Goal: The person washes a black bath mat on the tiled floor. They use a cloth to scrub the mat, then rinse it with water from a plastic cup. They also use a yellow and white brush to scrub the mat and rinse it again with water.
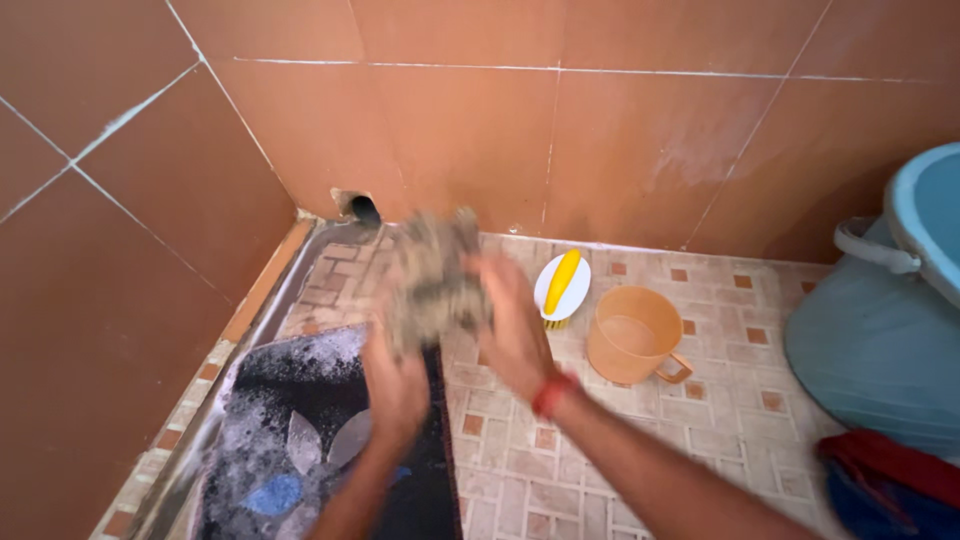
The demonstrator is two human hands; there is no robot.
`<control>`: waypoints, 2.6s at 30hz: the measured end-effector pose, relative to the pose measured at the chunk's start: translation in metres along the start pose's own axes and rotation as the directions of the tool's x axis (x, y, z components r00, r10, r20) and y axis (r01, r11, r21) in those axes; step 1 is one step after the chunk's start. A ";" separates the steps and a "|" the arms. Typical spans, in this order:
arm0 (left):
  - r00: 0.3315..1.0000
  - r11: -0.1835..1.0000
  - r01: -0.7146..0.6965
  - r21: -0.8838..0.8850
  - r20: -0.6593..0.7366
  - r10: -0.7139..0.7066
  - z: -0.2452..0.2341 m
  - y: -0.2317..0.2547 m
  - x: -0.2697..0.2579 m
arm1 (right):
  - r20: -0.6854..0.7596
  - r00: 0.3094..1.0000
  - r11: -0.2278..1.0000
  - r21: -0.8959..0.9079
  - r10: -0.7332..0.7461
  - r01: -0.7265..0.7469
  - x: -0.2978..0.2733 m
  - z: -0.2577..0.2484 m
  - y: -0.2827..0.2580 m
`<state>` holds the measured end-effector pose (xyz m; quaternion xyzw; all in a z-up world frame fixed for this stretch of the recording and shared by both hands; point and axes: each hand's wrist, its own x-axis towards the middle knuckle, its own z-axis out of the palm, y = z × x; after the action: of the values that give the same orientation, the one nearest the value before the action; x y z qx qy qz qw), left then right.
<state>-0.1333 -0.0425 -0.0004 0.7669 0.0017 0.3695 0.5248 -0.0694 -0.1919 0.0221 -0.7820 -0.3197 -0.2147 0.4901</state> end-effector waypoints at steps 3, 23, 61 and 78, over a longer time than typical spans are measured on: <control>0.902 0.847 0.301 0.438 0.156 -0.402 -0.006 -0.032 -0.079 | 0.348 0.918 0.970 -0.215 0.189 -0.118 -0.080 0.005 0.021; 0.568 0.444 -0.136 0.886 0.437 -0.697 0.050 -0.002 -0.034 | 0.140 0.949 0.679 -0.728 0.284 -0.096 -0.058 -0.045 0.060; 0.316 0.012 0.916 -0.401 0.701 -0.639 -0.013 -0.110 -0.060 | 0.854 0.119 -0.264 0.286 0.507 -0.921 -0.017 0.032 0.000; 0.631 0.561 0.749 -0.352 0.636 -0.443 0.072 0.090 0.108 | 0.818 0.492 0.186 0.456 0.297 -0.870 0.044 -0.162 0.027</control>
<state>-0.0487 -0.0987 0.1208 0.5786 0.0268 -0.0596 0.8130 -0.0230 -0.3340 0.1027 -0.5111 -0.1558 0.4337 0.7256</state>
